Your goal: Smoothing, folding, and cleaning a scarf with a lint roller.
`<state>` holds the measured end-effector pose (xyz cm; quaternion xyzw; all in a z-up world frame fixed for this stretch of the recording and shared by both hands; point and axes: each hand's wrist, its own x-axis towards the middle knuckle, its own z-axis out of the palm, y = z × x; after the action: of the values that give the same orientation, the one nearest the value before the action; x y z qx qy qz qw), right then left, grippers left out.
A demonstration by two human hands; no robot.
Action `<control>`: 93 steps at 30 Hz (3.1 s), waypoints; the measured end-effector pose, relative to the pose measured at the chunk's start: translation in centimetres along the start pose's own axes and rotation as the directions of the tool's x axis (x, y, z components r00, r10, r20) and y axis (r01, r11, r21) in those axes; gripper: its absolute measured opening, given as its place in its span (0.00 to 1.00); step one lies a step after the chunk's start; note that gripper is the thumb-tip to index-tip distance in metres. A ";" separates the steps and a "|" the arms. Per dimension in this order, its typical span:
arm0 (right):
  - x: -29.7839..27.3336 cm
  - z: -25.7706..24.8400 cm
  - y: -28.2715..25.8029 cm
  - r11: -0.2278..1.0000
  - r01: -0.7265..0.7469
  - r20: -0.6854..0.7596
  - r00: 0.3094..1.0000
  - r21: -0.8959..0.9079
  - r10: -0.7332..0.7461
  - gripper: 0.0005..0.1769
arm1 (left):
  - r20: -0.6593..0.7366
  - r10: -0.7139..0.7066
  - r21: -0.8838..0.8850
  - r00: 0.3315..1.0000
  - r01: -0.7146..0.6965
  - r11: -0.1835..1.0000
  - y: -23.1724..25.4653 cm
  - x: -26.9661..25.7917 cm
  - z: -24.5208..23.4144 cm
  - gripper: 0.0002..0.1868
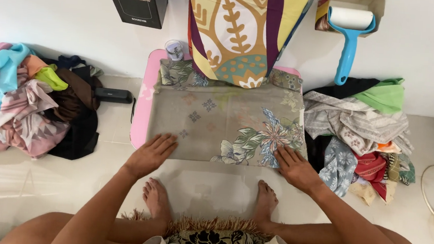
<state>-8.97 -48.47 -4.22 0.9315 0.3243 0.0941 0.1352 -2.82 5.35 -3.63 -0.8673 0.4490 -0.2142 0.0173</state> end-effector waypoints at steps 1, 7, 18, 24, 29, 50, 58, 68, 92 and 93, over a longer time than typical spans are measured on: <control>-0.2 -0.7 0.0 1.000 -0.002 0.001 1.000 0.002 0.002 0.34 | 0.002 0.003 -0.001 1.000 -0.003 1.000 -0.3 0.0 -0.9 0.22; 0.2 -3.4 0.8 0.982 0.014 -0.216 0.976 0.189 0.028 0.07 | -0.038 -0.012 -0.108 0.999 0.008 0.994 -2.3 -0.7 -2.8 0.07; 1.4 -1.9 5.1 0.336 -0.614 0.401 0.753 0.715 0.522 0.19 | 0.514 -0.593 -0.486 0.620 0.780 0.394 -4.1 1.7 -2.9 0.15; -0.8 2.5 6.6 0.216 -0.584 0.375 0.719 0.782 0.585 0.22 | 0.531 -0.692 -0.466 0.489 0.851 0.243 -4.7 0.8 -1.0 0.13; -0.3 0.6 6.3 0.099 -0.544 0.393 0.708 0.833 0.587 0.15 | 0.569 -0.716 -0.538 0.404 0.841 0.047 -4.9 0.5 -1.2 0.13; -0.3 0.4 6.6 0.152 -0.624 0.486 0.718 0.766 0.499 0.12 | 0.294 -0.624 -0.560 0.724 0.659 0.501 -3.9 0.9 -4.7 0.12; -0.5 0.4 6.9 0.124 -0.639 0.515 0.707 0.759 0.485 0.09 | 0.252 -0.639 -0.572 0.727 0.644 0.508 -4.6 0.2 -4.1 0.06; -0.6 -2.1 7.5 0.040 -0.605 0.497 0.689 0.796 0.528 0.08 | 0.331 -0.717 -0.601 0.614 0.723 0.341 -5.4 -0.4 -4.7 0.08; 0.2 -0.2 6.1 0.073 -0.597 0.463 0.688 0.799 0.559 0.13 | 0.466 -0.808 -0.525 0.361 0.847 0.076 -4.7 0.9 -1.4 0.11; 0.3 -0.5 6.2 0.043 -0.592 0.474 0.683 0.805 0.556 0.12 | 0.473 -0.816 -0.531 0.333 0.847 0.038 -4.8 0.8 -1.3 0.11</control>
<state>-5.31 -52.83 -1.79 0.8794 -0.0852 -0.0771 -0.4619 0.75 7.80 -1.09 -0.8946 -0.0954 0.0259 -0.4357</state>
